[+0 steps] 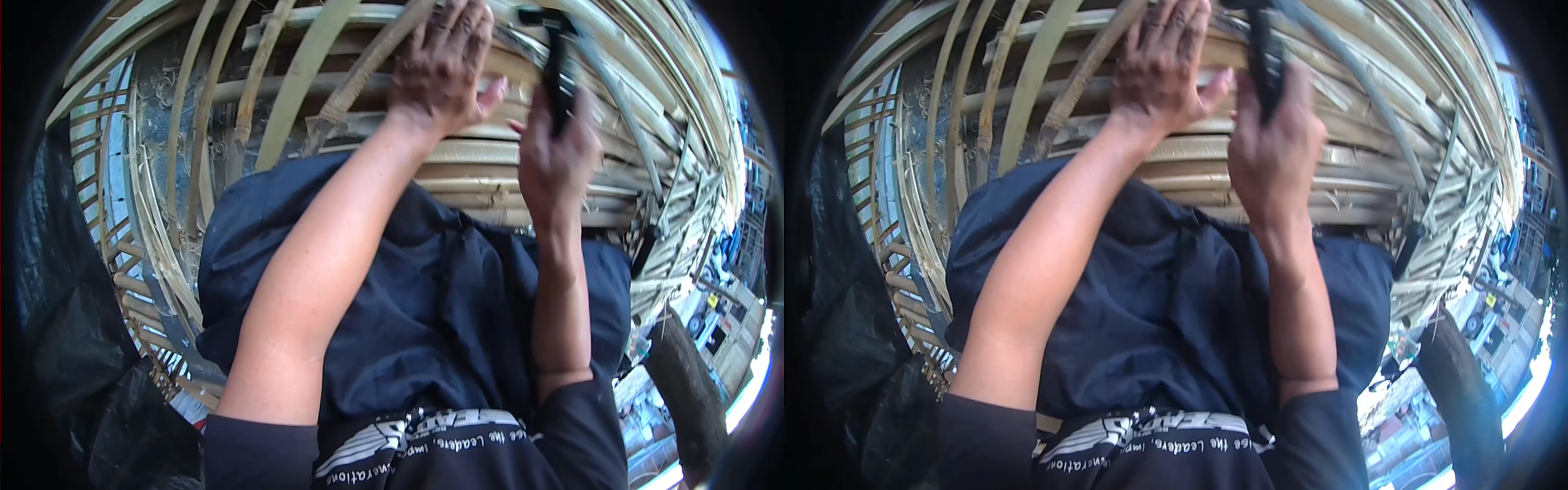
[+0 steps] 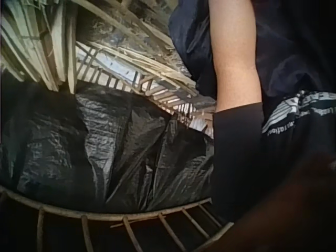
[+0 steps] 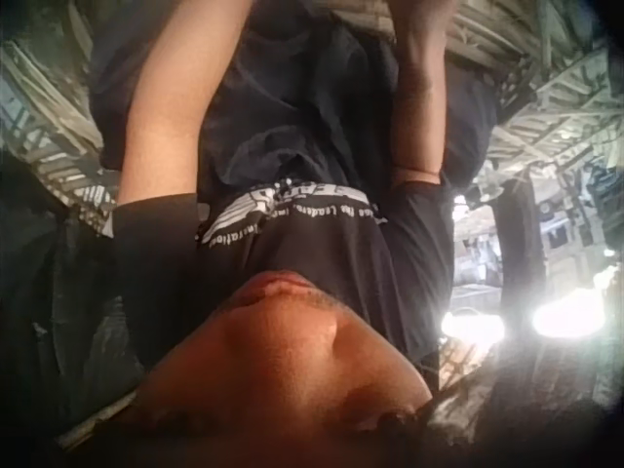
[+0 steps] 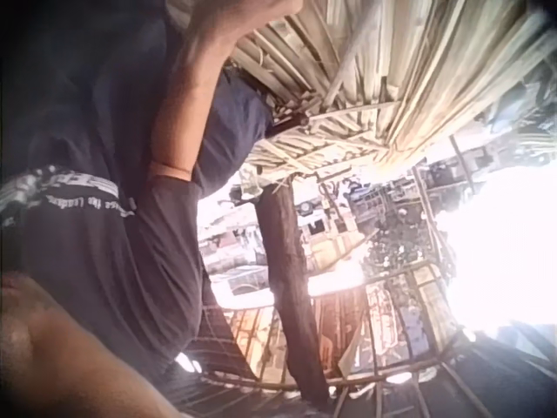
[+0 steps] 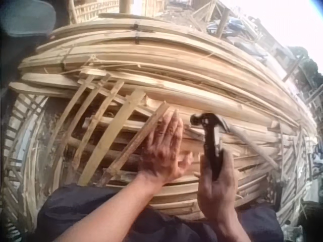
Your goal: The person hammers a metal pin into layered bamboo strips using a hammer to secure them. They hold the bamboo strips in place with one hand while striking the pin.
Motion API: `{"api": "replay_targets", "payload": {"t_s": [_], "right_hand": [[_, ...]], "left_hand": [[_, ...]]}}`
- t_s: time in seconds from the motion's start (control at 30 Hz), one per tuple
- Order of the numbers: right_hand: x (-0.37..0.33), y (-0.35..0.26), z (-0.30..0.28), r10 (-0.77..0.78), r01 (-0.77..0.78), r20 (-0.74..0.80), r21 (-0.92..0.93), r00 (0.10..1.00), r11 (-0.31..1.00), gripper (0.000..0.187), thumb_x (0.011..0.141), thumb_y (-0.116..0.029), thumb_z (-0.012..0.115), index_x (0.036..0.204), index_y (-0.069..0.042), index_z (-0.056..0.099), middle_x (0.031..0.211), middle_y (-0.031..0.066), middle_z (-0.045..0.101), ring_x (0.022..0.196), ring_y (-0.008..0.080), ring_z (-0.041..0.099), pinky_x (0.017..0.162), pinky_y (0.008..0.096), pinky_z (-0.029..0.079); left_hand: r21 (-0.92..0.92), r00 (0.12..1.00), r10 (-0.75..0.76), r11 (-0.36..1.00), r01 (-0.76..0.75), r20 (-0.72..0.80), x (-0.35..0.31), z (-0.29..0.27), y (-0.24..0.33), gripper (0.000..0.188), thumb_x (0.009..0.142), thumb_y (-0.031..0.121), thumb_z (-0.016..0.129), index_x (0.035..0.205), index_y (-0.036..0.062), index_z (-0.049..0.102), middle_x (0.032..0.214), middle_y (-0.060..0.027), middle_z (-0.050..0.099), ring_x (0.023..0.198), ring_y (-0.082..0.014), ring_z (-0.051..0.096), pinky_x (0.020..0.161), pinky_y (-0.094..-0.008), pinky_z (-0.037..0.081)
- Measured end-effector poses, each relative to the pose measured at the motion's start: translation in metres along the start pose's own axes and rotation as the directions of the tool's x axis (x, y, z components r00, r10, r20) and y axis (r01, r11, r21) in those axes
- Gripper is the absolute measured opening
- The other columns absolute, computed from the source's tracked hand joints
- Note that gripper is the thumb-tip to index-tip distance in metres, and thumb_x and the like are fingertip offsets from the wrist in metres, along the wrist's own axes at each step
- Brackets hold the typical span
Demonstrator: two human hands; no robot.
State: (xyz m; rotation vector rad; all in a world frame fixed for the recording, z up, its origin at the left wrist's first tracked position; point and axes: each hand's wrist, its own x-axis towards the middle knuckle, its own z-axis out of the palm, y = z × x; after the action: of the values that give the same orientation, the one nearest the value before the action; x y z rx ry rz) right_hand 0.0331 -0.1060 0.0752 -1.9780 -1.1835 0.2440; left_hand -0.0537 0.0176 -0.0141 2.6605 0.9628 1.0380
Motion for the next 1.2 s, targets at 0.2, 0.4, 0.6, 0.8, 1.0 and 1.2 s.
{"api": "replay_targets", "payload": {"t_s": [0.2,0.4,0.6,0.8,1.0,1.2], "right_hand": [[0.009,0.012,0.002,-0.021,0.024,0.031,-0.098,0.999,0.995,0.022,0.102,-0.018,0.065,0.106,0.001,0.053,0.076,0.0179,0.070,0.067,0.0258,0.076,0.056,0.0376,0.056],[0.007,0.013,0.006,-0.085,0.091,0.053,-0.108,0.995,0.990,0.020,0.103,-0.015,0.062,0.109,0.001,0.051,0.072,0.0122,0.064,0.063,0.0221,0.068,0.056,0.0352,0.059],[0.008,0.009,0.006,-0.114,0.111,-0.058,-0.066,0.992,0.992,0.019,0.103,-0.014,0.063,0.107,0.000,0.051,0.075,0.0194,0.071,0.070,0.0279,0.076,0.055,0.0382,0.056],[0.009,0.007,0.006,-0.147,0.145,-0.192,-0.025,0.970,0.989,0.022,0.101,-0.017,0.066,0.104,0.000,0.053,0.076,0.0235,0.069,0.068,0.0414,0.071,0.057,0.0450,0.052],[0.015,0.007,0.002,-0.138,0.134,-0.125,-0.039,0.983,0.990,0.023,0.102,-0.017,0.065,0.110,0.001,0.054,0.078,0.0221,0.069,0.066,0.0327,0.072,0.058,0.0418,0.055],[0.008,0.002,0.006,-0.033,0.082,-0.246,0.191,0.969,0.978,0.023,0.101,-0.017,0.065,0.111,0.001,0.054,0.077,0.0240,0.068,0.065,0.0305,0.074,0.060,0.0439,0.055]], "left_hand": [[-0.036,1.000,-0.009,0.999,0.010,0.011,-0.005,-0.003,0.008,0.092,0.084,0.042,0.068,0.157,-0.0010,0.033,0.165,-0.0215,0.031,0.156,-0.0348,0.025,0.127,-0.0512,0.020],[-0.045,1.000,0.001,0.999,-0.003,-0.030,-0.001,0.004,0.000,0.091,0.084,0.042,0.068,0.156,-0.0010,0.034,0.165,-0.0212,0.032,0.155,-0.0352,0.027,0.127,-0.0514,0.020],[0.192,0.991,0.077,0.980,-0.055,-0.108,-0.001,0.005,-0.001,0.092,0.082,0.042,0.070,0.156,-0.0003,0.036,0.164,-0.0208,0.033,0.155,-0.0350,0.027,0.126,-0.0512,0.020],[-0.033,1.000,-0.004,0.999,0.004,-0.017,0.003,-0.003,0.003,0.094,0.081,0.042,0.071,0.156,0.0002,0.035,0.165,-0.0202,0.033,0.155,-0.0344,0.026,0.126,-0.0516,0.020],[0.021,1.000,-0.003,1.000,0.003,0.004,0.008,0.000,0.004,0.095,0.084,0.046,0.068,0.159,0.0007,0.031,0.166,-0.0199,0.030,0.156,-0.0344,0.024,0.127,-0.0505,0.019],[0.274,0.994,0.078,0.960,-0.054,-0.077,0.003,0.006,0.000,0.094,0.085,0.044,0.068,0.159,0.0015,0.028,0.168,-0.0185,0.027,0.157,-0.0333,0.023,0.128,-0.0499,0.018]]}}
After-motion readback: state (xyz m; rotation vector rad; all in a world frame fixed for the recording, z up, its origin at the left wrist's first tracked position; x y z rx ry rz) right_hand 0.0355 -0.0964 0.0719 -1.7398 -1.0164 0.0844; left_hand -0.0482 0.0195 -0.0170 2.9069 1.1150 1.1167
